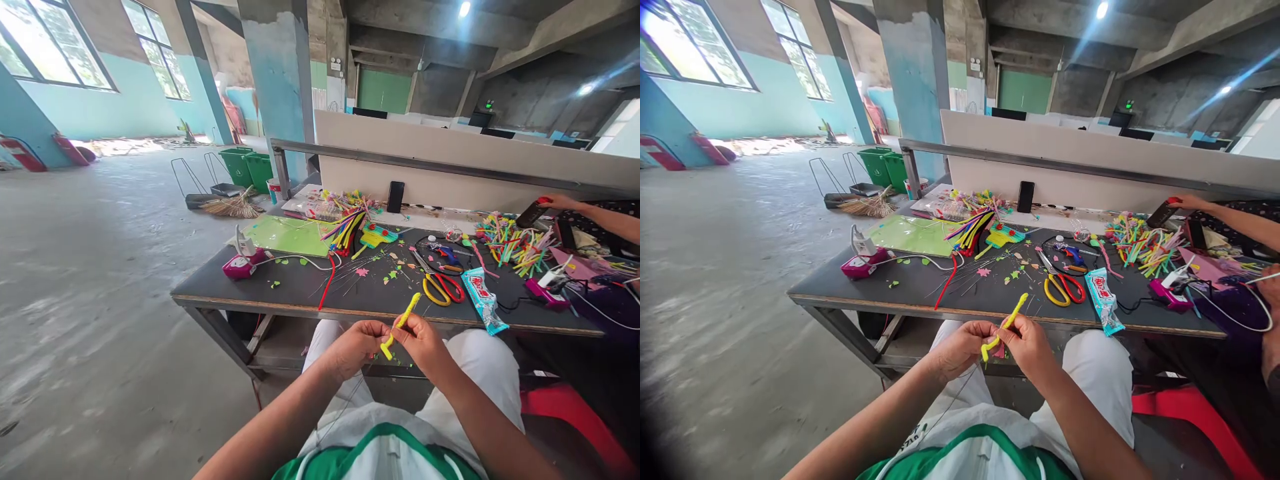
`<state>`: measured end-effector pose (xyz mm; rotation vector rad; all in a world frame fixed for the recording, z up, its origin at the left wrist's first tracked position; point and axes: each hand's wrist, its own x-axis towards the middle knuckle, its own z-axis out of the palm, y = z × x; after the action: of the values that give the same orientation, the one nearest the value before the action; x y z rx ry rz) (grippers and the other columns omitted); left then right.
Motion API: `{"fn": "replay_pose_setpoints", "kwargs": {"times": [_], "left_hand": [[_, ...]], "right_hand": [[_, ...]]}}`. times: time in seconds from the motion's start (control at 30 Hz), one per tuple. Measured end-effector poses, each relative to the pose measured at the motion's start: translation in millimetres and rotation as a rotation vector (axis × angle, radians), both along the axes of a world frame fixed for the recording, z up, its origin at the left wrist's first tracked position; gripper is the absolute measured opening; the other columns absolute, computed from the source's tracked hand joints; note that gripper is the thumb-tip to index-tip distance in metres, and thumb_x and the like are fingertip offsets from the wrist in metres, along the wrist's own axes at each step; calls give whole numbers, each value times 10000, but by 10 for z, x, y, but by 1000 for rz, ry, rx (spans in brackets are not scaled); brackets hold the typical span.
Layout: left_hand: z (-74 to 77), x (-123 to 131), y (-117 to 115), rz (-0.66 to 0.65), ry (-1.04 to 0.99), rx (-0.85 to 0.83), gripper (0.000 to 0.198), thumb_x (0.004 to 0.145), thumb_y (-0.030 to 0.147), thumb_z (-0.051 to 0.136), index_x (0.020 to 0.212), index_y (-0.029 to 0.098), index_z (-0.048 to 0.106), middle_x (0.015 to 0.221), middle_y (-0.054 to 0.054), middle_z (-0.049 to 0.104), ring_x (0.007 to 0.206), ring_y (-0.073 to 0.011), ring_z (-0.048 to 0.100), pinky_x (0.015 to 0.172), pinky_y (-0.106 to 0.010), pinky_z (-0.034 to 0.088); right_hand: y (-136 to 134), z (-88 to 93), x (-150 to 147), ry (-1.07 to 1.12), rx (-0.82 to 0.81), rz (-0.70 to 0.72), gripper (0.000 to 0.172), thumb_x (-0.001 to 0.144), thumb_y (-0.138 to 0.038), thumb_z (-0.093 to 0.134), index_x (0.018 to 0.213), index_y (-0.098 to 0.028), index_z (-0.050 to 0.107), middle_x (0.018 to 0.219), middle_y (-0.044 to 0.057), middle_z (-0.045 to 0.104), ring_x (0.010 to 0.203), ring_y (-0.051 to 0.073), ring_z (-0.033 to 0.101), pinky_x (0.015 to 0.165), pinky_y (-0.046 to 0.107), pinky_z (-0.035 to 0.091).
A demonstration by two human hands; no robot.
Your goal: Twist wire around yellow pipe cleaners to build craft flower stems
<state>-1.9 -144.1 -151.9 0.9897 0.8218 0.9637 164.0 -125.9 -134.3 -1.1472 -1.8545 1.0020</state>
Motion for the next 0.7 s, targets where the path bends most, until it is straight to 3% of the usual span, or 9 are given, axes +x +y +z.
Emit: {"fn": "replay_pose_setpoints", "kwargs": {"times": [0.13,0.27,0.4,0.5,0.57,0.7], "left_hand": [[3,10,15,27,54,22,296,665,406,703,703,118,642,641,-32,594,563,-110,520,537,-217,387],[49,59,-18,106,170,117,252,722,394,644,716,144,619,652,-16,584,568,-108,501,541,-214,386],[118,105,-97,316,440,433,140,719,302,640,793,183,626,811,-43,632,751,-166,551,685,-252,433],[131,117,-131,380,596,602,87,760,274,598,798,205,636,830,-46,644,816,-184,555,762,-269,416],[117,120,-127,402,601,576,111,785,289,575,755,202,637,789,-39,638,784,-174,552,738,-261,408],[72,117,-81,338,387,296,260,789,406,564,691,168,594,633,0,540,584,-116,459,555,-222,351]], "right_hand": [[-13,3,-17,-98,116,-78,143,819,-298,537,779,-189,620,756,28,669,707,166,605,663,257,455],[-26,-27,-47,-166,205,-163,148,839,-281,496,766,-194,591,718,27,647,675,169,589,624,256,436],[-20,-67,-66,-188,250,-215,149,848,-289,486,791,-196,587,743,42,658,709,186,604,627,262,435],[-24,-72,-79,-197,267,-253,149,849,-283,489,791,-193,592,763,53,668,721,192,611,645,272,436],[-33,-67,-85,-206,273,-261,143,847,-275,494,784,-192,593,750,50,664,703,189,607,641,273,433],[-69,-61,-88,-182,239,-205,131,846,-250,498,757,-194,575,687,26,635,620,162,579,591,250,426]]}}
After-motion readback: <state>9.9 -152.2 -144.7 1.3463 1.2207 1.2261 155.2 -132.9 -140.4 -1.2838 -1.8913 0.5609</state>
